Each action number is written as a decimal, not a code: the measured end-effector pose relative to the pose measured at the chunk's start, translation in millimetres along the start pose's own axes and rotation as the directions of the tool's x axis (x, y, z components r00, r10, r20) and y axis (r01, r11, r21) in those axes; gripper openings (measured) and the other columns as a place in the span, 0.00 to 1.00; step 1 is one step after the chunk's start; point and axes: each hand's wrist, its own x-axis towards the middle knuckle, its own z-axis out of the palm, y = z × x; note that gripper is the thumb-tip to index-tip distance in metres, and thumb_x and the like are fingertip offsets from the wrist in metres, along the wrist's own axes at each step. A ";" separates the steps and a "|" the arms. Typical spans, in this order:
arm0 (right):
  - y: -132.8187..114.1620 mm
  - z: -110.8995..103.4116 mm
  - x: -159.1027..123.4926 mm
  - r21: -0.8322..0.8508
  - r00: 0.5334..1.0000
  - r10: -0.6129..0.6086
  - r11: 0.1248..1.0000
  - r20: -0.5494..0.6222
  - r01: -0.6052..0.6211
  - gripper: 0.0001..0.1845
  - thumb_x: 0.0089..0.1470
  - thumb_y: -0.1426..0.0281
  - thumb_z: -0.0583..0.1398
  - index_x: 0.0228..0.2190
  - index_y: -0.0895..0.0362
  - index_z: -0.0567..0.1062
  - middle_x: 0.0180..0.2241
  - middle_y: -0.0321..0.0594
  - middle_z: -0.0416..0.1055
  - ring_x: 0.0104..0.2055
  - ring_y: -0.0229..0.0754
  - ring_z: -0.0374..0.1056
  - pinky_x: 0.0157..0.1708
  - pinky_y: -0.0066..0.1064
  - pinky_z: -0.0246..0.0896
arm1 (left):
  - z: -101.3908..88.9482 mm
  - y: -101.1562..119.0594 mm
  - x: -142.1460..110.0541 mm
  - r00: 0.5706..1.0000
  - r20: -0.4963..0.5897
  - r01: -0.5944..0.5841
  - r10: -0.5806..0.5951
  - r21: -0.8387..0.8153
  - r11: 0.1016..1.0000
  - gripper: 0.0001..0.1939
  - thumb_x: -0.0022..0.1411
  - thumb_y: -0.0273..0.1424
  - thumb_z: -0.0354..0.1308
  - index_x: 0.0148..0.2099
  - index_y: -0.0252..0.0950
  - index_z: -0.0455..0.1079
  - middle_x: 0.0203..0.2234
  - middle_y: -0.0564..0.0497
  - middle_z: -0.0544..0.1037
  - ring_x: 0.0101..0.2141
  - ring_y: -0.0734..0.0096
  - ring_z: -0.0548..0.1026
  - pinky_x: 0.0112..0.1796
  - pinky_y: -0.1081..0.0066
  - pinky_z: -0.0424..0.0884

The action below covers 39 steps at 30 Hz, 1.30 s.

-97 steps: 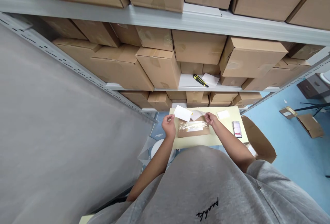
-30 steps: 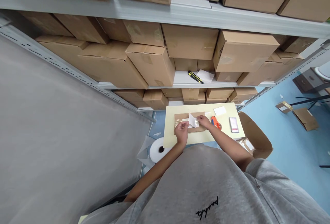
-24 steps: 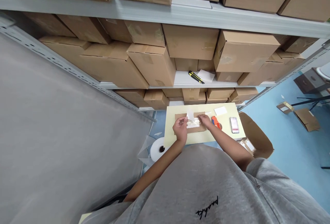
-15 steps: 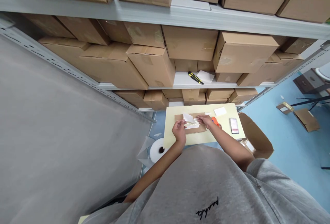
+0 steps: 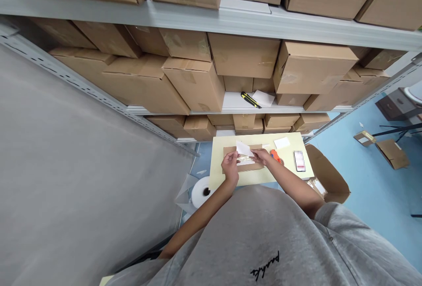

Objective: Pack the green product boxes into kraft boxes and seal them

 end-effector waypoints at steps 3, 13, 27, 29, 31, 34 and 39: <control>-3.1 -5.3 2.2 -0.070 1.000 -0.017 0.997 0.013 0.018 0.12 0.52 0.75 0.77 0.29 0.60 0.80 0.19 0.33 0.70 0.22 0.36 0.68 0.24 0.25 0.72 | -3.0 -5.6 0.3 0.999 -0.030 0.012 -0.012 0.000 1.000 0.25 0.56 0.53 0.74 0.39 0.36 0.79 0.32 0.45 0.84 0.35 0.63 0.83 0.30 0.71 0.74; 19.9 -21.7 19.8 -0.360 0.940 -0.338 0.874 0.037 0.328 0.17 0.48 0.57 0.76 0.24 0.56 0.81 0.18 0.32 0.71 0.22 0.37 0.64 0.25 0.28 0.63 | -32.3 -51.8 6.3 0.979 -0.178 0.141 -0.096 0.258 0.956 0.18 0.57 0.47 0.69 0.36 0.37 0.81 0.28 0.48 0.84 0.33 0.61 0.83 0.32 0.69 0.74; 46.3 -30.2 37.5 -0.599 0.885 -0.465 0.697 0.040 0.393 0.14 0.51 0.56 0.73 0.31 0.53 0.87 0.30 0.40 0.85 0.34 0.48 0.80 0.38 0.35 0.76 | -60.3 -86.5 11.7 0.981 -0.124 0.192 -0.147 0.584 0.789 0.15 0.66 0.46 0.64 0.43 0.41 0.83 0.32 0.49 0.86 0.34 0.60 0.85 0.39 0.64 0.79; 48.3 -31.1 37.2 -0.627 0.886 -0.463 0.680 0.035 0.380 0.10 0.50 0.59 0.73 0.30 0.52 0.87 0.33 0.40 0.86 0.37 0.49 0.81 0.41 0.36 0.76 | -60.9 -89.2 11.9 0.981 -0.126 0.194 -0.148 0.595 0.780 0.16 0.66 0.46 0.64 0.44 0.40 0.83 0.31 0.49 0.85 0.33 0.60 0.85 0.39 0.64 0.79; 50.1 -31.5 36.3 -0.654 0.890 -0.455 0.664 0.030 0.362 0.06 0.50 0.63 0.72 0.29 0.52 0.87 0.35 0.40 0.87 0.40 0.50 0.82 0.43 0.36 0.77 | -61.1 -90.4 11.5 0.981 -0.130 0.196 -0.147 0.595 0.779 0.16 0.66 0.46 0.63 0.44 0.41 0.83 0.31 0.49 0.85 0.32 0.60 0.84 0.39 0.64 0.79; 51.7 -30.8 34.7 -0.688 0.890 -0.457 0.641 0.017 0.342 0.02 0.51 0.67 0.71 0.30 0.52 0.86 0.37 0.39 0.87 0.42 0.49 0.82 0.44 0.34 0.76 | -61.2 -88.5 10.2 0.979 -0.132 0.204 -0.156 0.600 0.774 0.15 0.66 0.45 0.63 0.44 0.42 0.83 0.30 0.50 0.85 0.32 0.60 0.84 0.40 0.63 0.79; 49.9 -27.9 32.8 -0.713 0.885 -0.465 0.621 0.001 0.327 0.06 0.50 0.72 0.69 0.33 0.52 0.85 0.34 0.36 0.85 0.40 0.46 0.81 0.42 0.32 0.74 | -59.9 -77.2 7.8 0.971 -0.135 0.236 -0.195 0.650 0.723 0.12 0.66 0.43 0.63 0.41 0.42 0.83 0.31 0.50 0.86 0.33 0.60 0.84 0.41 0.63 0.78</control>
